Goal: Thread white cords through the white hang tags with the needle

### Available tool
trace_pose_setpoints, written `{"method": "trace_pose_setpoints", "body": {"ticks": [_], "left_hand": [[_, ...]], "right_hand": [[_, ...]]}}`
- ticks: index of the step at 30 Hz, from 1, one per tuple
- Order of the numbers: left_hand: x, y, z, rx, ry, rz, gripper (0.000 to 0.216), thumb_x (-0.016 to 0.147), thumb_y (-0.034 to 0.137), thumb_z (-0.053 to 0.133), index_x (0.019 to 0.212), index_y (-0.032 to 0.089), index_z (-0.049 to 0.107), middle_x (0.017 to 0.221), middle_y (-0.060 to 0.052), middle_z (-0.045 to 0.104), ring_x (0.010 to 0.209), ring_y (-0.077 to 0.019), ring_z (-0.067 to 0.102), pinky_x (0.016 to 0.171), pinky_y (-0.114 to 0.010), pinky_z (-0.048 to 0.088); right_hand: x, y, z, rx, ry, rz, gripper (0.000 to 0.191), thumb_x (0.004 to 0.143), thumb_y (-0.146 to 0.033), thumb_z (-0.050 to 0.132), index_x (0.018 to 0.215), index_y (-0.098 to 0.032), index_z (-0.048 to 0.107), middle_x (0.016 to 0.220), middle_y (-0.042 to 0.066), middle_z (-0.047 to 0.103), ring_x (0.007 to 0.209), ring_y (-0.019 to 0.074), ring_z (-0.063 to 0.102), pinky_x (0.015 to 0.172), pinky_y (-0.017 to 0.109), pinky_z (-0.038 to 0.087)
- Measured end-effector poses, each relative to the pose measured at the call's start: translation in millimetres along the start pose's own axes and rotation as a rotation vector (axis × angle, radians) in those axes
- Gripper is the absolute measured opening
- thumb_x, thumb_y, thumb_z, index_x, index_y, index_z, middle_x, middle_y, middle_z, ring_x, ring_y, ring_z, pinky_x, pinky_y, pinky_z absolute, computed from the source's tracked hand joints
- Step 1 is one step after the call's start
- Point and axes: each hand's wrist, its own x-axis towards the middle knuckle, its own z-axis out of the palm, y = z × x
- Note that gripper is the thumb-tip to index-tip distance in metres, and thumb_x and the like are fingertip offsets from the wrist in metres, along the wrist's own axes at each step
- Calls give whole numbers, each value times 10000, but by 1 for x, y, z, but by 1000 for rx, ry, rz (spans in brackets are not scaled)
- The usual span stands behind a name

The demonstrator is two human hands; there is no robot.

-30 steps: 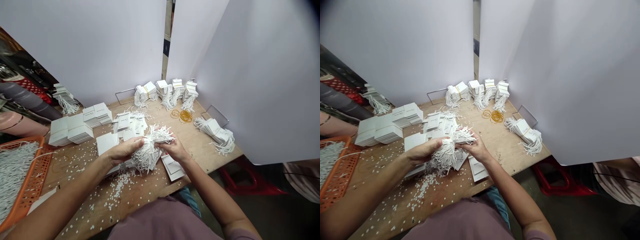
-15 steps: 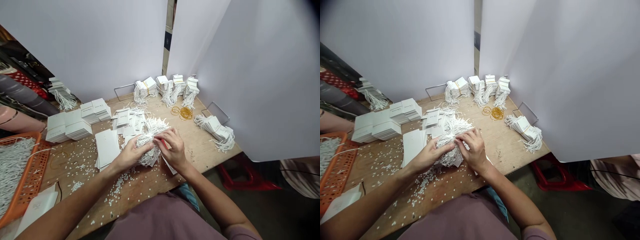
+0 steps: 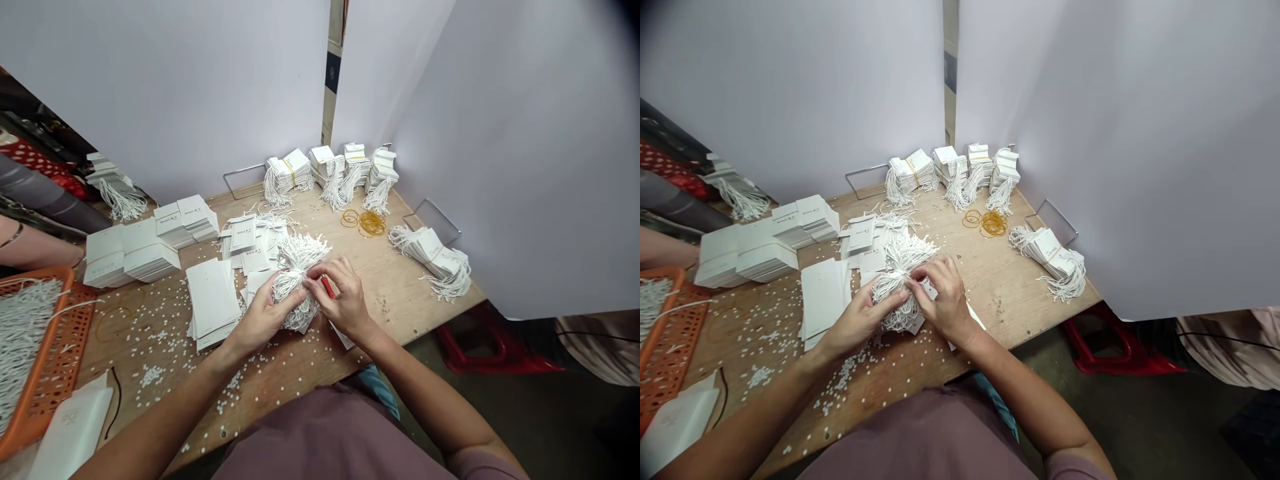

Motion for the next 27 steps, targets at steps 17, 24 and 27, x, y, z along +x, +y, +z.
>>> {"method": "trace_pose_setpoints", "body": {"ticks": [17,24,27], "left_hand": [[0,-4,11,-270,84,-110,502,755,336,793,1207,164,659,1234,-115,710,1235,-325,600,1046,-441,471],[1,-11,4,-245,83,-98,489,785,351,776,1215,158,646,1240,-122,703,1242,-322,592,1067,-430,448],[0,-16,5,-153,83,-33,467,833,365,731,1243,170,620,1302,-109,669,1277,-308,561,1094,-415,417]], "right_hand": [[4,6,1,-38,-18,-5,135,900,-143,538,798,-223,578,770,24,633,773,198,553,789,373,442],[3,1,-3,-27,-35,-1,91,943,-213,573,854,-223,590,828,29,656,825,199,579,826,377,442],[2,1,4,-125,-58,-122,50,936,-194,600,890,-214,604,864,47,687,849,208,599,858,404,430]]}}
